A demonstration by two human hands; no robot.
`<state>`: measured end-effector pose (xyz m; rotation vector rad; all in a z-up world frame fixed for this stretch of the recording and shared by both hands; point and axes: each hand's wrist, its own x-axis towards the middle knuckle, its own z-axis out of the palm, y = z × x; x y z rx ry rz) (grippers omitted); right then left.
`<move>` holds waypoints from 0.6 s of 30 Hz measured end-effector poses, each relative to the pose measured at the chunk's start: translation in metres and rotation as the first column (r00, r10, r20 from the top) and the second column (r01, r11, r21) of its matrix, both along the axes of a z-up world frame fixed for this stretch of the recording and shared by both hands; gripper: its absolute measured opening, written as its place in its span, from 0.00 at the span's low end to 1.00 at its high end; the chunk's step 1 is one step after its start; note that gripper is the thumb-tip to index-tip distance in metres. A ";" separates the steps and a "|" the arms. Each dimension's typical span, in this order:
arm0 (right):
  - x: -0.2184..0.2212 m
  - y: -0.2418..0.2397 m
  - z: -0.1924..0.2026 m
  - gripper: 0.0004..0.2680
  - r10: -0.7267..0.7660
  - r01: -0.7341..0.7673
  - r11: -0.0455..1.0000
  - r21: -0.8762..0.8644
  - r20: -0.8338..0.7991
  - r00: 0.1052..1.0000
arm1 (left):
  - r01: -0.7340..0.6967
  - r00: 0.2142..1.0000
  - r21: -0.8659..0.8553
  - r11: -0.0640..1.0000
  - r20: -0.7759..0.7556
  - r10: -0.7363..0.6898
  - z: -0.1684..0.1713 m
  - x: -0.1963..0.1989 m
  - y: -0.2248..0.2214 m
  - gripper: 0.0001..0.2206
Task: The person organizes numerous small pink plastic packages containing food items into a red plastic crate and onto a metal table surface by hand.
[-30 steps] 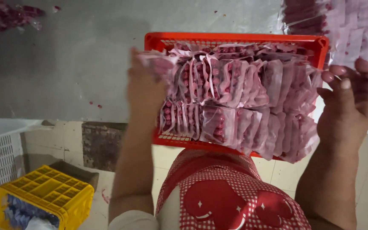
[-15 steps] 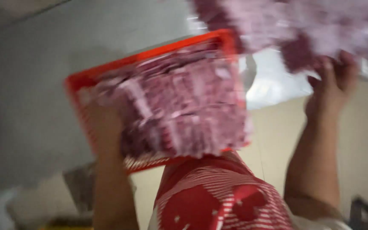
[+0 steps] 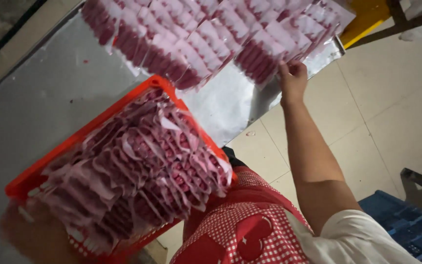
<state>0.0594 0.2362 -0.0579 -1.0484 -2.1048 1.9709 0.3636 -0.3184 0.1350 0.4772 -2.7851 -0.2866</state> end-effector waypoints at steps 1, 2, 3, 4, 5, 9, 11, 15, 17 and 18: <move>-0.004 0.000 -0.006 0.12 0.007 -0.010 0.993 0.114 0.025 1.000 | -0.163 0.985 -0.109 0.981 0.045 0.169 -0.006 0.001 0.003 0.23; -0.007 0.000 -0.012 0.16 0.010 -0.022 0.974 0.226 0.052 0.999 | -0.314 0.939 -0.221 0.923 0.070 0.336 -0.013 0.003 0.006 0.17; -0.010 -0.002 -0.009 0.16 0.009 -0.020 0.974 0.227 0.050 0.999 | -0.313 0.940 -0.220 0.924 0.069 0.335 -0.011 -0.003 0.008 0.17; -0.012 -0.004 -0.005 0.18 0.038 -0.059 0.952 0.299 0.076 0.996 | -0.217 0.971 -0.188 0.958 0.055 0.231 -0.009 -0.010 0.011 0.15; -0.015 -0.007 -0.002 0.20 0.067 -0.101 0.925 0.367 0.104 0.992 | -0.120 0.991 -0.158 0.980 0.037 0.127 -0.007 -0.016 0.013 0.15; -0.017 -0.017 0.018 0.23 -0.016 -0.007 0.928 0.373 0.058 0.998 | -0.049 0.986 0.089 0.995 0.166 0.034 0.043 -0.077 0.067 0.14; -0.017 -0.016 0.010 0.25 0.029 -0.028 0.934 0.357 0.002 1.000 | -0.056 0.980 0.311 0.949 0.200 -0.007 0.065 -0.105 0.094 0.27; -0.024 0.002 -0.014 0.16 0.098 -0.130 0.887 0.444 0.096 0.991 | -0.004 0.987 0.196 0.981 0.159 -0.028 0.031 -0.094 0.083 0.17; -0.026 0.008 -0.030 0.14 0.102 -0.127 0.829 0.545 0.076 0.992 | -0.035 0.968 0.206 0.978 0.249 -0.018 0.045 -0.107 0.097 0.38; -0.025 0.003 -0.026 0.14 0.104 -0.128 0.829 0.545 0.075 0.992 | -0.037 0.969 0.205 0.978 0.248 -0.016 0.038 -0.105 0.095 0.38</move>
